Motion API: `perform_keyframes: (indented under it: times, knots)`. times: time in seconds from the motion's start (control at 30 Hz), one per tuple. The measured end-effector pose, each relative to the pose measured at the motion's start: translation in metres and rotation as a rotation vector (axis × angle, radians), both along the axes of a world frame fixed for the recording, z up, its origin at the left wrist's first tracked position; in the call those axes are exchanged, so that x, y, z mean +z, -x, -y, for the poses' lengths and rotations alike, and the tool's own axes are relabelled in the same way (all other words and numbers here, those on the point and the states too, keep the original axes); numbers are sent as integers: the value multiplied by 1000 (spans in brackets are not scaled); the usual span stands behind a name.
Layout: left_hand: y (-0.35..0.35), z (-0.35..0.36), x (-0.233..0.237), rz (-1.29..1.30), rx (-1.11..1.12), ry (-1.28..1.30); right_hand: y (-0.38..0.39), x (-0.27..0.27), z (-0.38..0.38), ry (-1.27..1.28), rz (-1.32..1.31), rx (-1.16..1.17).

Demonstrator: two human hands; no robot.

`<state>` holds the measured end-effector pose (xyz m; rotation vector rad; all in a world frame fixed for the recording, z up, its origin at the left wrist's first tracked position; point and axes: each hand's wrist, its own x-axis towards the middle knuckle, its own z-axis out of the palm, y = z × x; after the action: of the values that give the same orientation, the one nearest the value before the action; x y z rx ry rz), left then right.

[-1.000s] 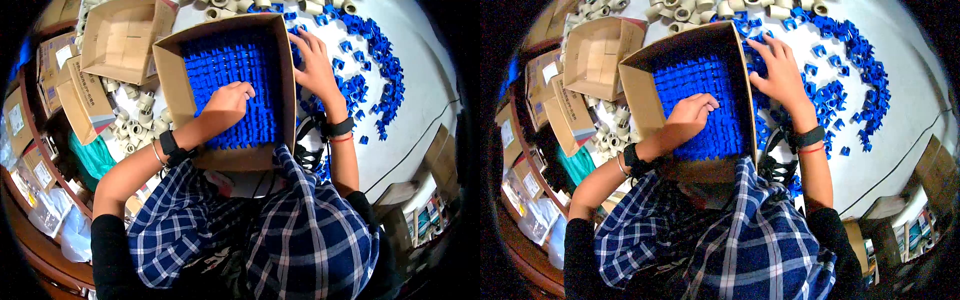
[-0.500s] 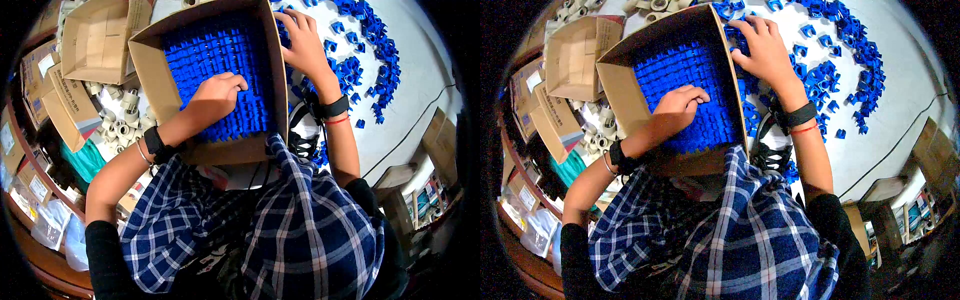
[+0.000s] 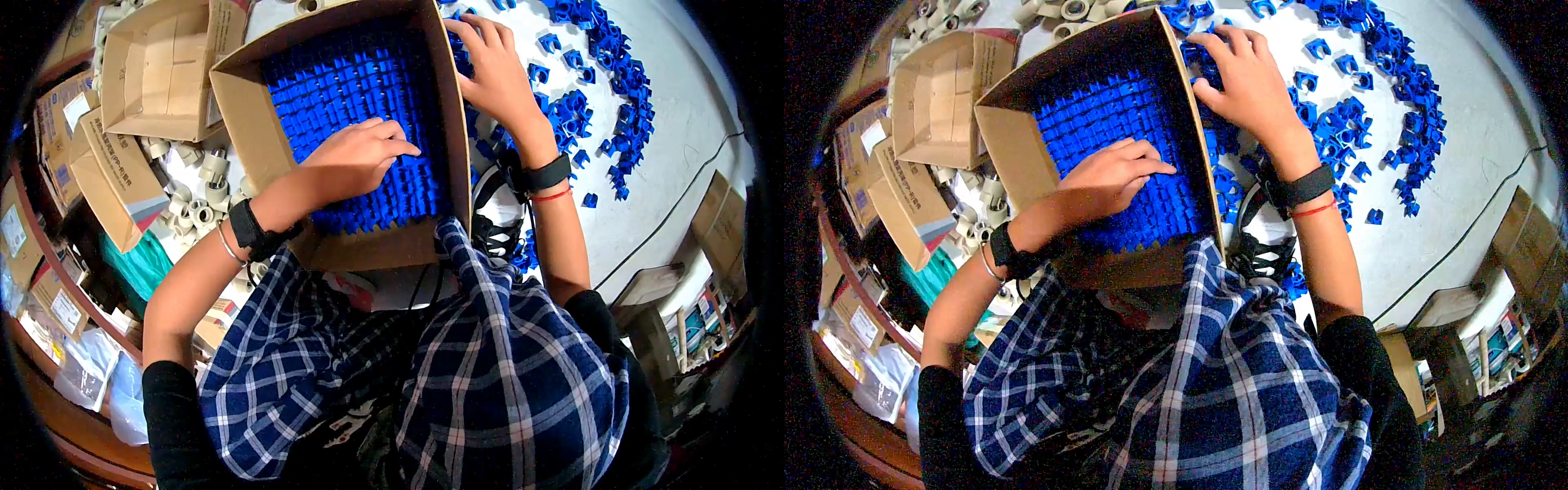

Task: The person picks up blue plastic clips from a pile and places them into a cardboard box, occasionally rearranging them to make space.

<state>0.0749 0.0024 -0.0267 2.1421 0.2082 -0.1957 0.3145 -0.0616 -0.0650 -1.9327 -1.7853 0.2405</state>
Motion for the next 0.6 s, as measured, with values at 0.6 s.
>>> perform_keyframes:
  times: [0.6]
  knots:
    - [-3,-9,3,-123,-20,45,0,-2,0,-11,16,12]
